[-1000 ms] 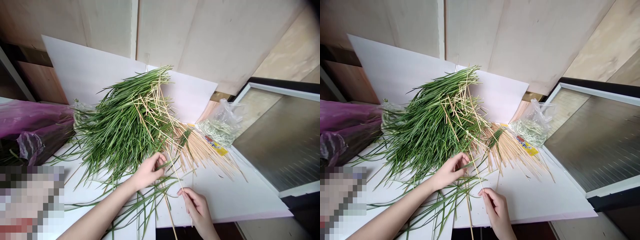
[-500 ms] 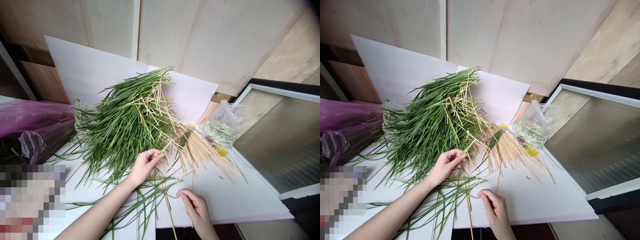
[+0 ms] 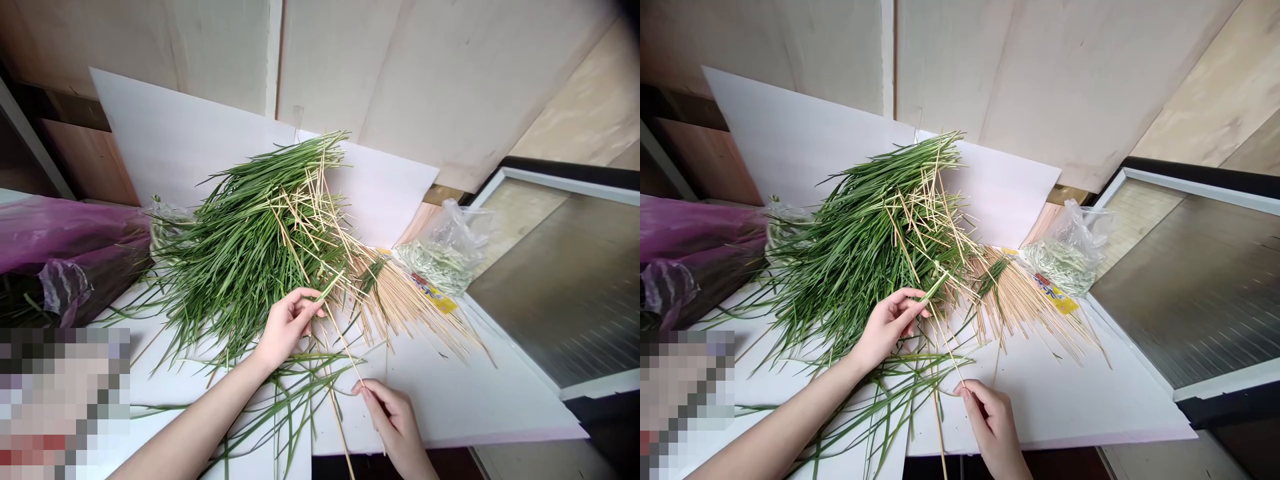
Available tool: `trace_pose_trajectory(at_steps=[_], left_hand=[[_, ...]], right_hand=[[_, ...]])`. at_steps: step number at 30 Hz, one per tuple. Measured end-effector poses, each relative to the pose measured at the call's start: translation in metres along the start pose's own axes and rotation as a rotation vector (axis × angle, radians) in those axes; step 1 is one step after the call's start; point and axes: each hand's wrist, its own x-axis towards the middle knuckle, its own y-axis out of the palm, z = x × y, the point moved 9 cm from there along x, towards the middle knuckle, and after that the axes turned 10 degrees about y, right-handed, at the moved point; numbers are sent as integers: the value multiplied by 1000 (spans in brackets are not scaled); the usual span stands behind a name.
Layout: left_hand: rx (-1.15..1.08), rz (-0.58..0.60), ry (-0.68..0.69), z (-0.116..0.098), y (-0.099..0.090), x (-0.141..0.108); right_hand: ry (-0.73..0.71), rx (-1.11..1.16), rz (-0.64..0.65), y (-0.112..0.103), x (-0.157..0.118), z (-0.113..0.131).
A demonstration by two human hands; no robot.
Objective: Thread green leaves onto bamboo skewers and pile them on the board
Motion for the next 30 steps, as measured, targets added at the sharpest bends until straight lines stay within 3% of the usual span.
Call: trace_pose_trajectory(at_steps=[30], left_hand=[[32, 6, -14, 1, -4, 0]], right_hand=[[0, 7, -24, -2, 0, 1]])
